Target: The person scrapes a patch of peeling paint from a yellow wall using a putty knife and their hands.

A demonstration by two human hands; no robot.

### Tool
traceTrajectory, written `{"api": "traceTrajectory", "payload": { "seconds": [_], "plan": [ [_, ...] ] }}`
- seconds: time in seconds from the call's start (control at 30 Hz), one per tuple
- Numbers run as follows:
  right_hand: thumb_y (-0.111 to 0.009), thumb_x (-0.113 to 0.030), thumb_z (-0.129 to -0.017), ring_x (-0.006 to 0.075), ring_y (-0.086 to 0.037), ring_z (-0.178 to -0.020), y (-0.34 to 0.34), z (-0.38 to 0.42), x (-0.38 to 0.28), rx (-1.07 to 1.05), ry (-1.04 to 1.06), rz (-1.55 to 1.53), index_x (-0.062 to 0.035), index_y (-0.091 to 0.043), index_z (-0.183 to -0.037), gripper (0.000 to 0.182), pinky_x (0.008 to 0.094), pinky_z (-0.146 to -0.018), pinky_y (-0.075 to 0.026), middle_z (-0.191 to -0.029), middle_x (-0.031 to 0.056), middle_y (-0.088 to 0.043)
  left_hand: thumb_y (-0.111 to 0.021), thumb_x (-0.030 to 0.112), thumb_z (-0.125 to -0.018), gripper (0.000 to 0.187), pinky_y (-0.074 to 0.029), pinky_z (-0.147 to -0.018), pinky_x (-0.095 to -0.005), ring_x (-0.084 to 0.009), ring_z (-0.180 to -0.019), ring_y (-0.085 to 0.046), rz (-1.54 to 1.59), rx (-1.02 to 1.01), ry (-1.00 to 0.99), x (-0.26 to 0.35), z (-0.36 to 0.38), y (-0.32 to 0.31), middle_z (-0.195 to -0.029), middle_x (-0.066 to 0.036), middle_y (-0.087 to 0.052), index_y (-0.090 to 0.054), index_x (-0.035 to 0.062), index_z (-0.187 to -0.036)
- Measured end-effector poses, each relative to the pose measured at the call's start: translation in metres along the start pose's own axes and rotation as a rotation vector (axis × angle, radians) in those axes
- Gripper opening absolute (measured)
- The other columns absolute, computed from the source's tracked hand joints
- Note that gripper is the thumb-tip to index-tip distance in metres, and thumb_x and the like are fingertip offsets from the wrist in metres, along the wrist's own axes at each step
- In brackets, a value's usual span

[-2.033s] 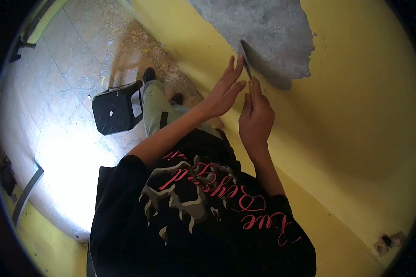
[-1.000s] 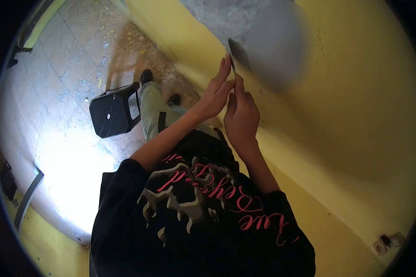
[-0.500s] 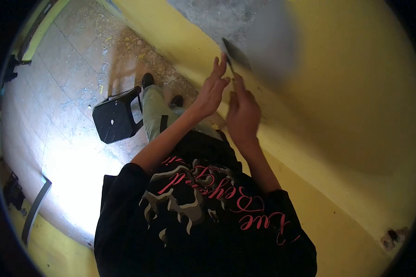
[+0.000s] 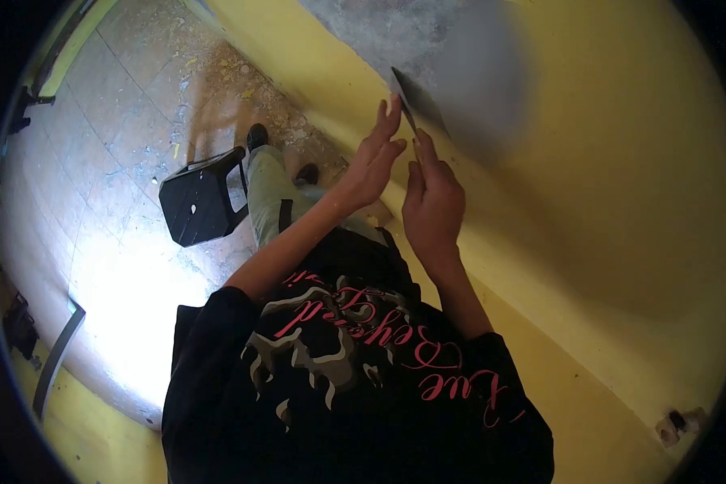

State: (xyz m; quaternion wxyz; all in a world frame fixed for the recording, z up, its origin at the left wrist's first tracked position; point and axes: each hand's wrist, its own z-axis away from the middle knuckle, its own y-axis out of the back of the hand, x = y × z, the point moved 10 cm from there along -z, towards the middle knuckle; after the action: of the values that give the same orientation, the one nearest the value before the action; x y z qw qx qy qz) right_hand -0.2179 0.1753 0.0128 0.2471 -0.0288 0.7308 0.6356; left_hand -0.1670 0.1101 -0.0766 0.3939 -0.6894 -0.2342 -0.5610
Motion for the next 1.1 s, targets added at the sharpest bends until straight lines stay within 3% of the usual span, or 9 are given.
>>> {"api": "traceTrajectory", "payload": {
  "seconds": [0.1, 0.2, 0.37, 0.5, 0.57, 0.7, 0.77, 0.97, 1.1],
  "plan": [
    [-0.055, -0.009, -0.090, 0.0366, -0.062, -0.073, -0.014, -0.009, -0.001, -0.032, -0.098, 0.094, -0.0122, -0.042, -0.141, 0.053, 0.0466, -0.064, -0.050, -0.087, 0.0171, -0.060, -0.039, 0.014, -0.094, 0.064, -0.011, -0.118, -0.0367, -0.0352, -0.147, -0.001, 0.013, 0.013, 0.026, -0.002, 0.002, 0.001, -0.158, -0.024, -0.009, -0.013, -0.0087, -0.149],
    [-0.055, -0.011, -0.090, 0.0367, -0.062, -0.072, -0.002, -0.005, -0.009, -0.043, -0.009, 0.037, -0.0122, -0.043, -0.141, 0.052, 0.0473, -0.063, -0.049, -0.087, 0.0171, -0.060, -0.039, 0.014, -0.094, 0.065, -0.010, -0.118, -0.0369, -0.0353, -0.147, -0.001, -0.013, 0.004, 0.015, 0.008, -0.002, 0.002, -0.158, -0.023, -0.008, -0.013, -0.0085, -0.149],
    [-0.056, -0.011, -0.089, 0.0367, -0.062, -0.075, -0.012, -0.013, -0.003, -0.073, -0.101, 0.130, -0.0124, -0.041, -0.142, 0.055, 0.0469, -0.064, -0.049, -0.084, 0.0165, -0.058, -0.040, 0.013, -0.093, 0.067, -0.009, -0.118, -0.0372, -0.0346, -0.148, 0.000, 0.020, -0.008, -0.016, 0.007, -0.003, -0.002, -0.159, -0.022, -0.007, -0.011, -0.0072, -0.150],
    [-0.056, -0.011, -0.089, 0.0365, -0.062, -0.075, -0.001, -0.007, -0.006, -0.072, -0.023, 0.018, -0.0125, -0.041, -0.142, 0.055, 0.0466, -0.062, -0.049, -0.084, 0.0166, -0.058, -0.040, 0.012, -0.094, 0.065, -0.009, -0.118, -0.0365, -0.0344, -0.148, 0.001, 0.033, -0.008, 0.037, 0.007, 0.000, -0.002, -0.159, -0.022, -0.008, -0.012, -0.0070, -0.149],
    [-0.051, -0.006, -0.092, 0.0368, -0.061, -0.079, -0.004, -0.012, -0.009, -0.037, -0.073, 0.082, -0.0101, -0.047, -0.138, 0.047, 0.0450, -0.070, -0.047, -0.089, 0.0192, -0.062, -0.039, 0.012, -0.094, 0.065, -0.009, -0.118, -0.0365, -0.0343, -0.148, 0.001, 0.047, -0.031, 0.022, 0.006, 0.003, -0.004, -0.159, -0.022, -0.008, -0.012, -0.0070, -0.149],
    [-0.050, -0.005, -0.092, 0.0365, -0.062, -0.080, -0.010, -0.018, -0.010, -0.127, -0.070, 0.064, -0.0078, -0.047, -0.138, 0.046, 0.0452, -0.071, -0.048, -0.090, 0.0198, -0.063, -0.041, 0.013, -0.095, 0.066, -0.010, -0.118, -0.0371, -0.0345, -0.148, 0.000, -0.026, 0.007, 0.001, 0.010, -0.006, 0.009, -0.159, -0.022, -0.009, -0.010, -0.0066, -0.150],
    [-0.055, -0.009, -0.089, 0.0365, -0.062, -0.076, 0.005, -0.013, -0.015, -0.109, -0.015, 0.043, -0.0107, -0.042, -0.141, 0.054, 0.0463, -0.064, -0.050, -0.087, 0.0169, -0.058, -0.042, 0.014, -0.095, 0.067, -0.010, -0.118, -0.0374, -0.0351, -0.147, -0.001, -0.041, -0.040, 0.025, 0.009, 0.003, 0.003, -0.158, -0.023, -0.009, -0.009, -0.0066, -0.150],
    [-0.054, -0.009, -0.090, 0.0376, -0.061, -0.075, 0.012, -0.008, -0.017, -0.108, 0.008, 0.020, -0.0102, -0.040, -0.143, 0.055, 0.0469, -0.062, -0.049, -0.089, 0.0175, -0.058, -0.045, 0.015, -0.095, 0.070, -0.011, -0.117, -0.0370, -0.0368, -0.147, -0.003, -0.074, -0.046, 0.052, 0.006, 0.002, 0.000, -0.157, -0.026, -0.009, -0.008, -0.0063, -0.150],
    [-0.054, -0.009, -0.090, 0.0378, -0.061, -0.075, -0.003, -0.011, -0.008, -0.090, -0.102, 0.094, -0.0097, -0.040, -0.143, 0.054, 0.0464, -0.061, -0.049, -0.090, 0.0182, -0.058, -0.047, 0.015, -0.095, 0.071, -0.011, -0.117, -0.0374, -0.0357, -0.147, -0.004, 0.021, -0.038, 0.027, 0.011, 0.002, -0.002, -0.158, -0.025, -0.009, -0.008, -0.0061, -0.150]
  ]
}}
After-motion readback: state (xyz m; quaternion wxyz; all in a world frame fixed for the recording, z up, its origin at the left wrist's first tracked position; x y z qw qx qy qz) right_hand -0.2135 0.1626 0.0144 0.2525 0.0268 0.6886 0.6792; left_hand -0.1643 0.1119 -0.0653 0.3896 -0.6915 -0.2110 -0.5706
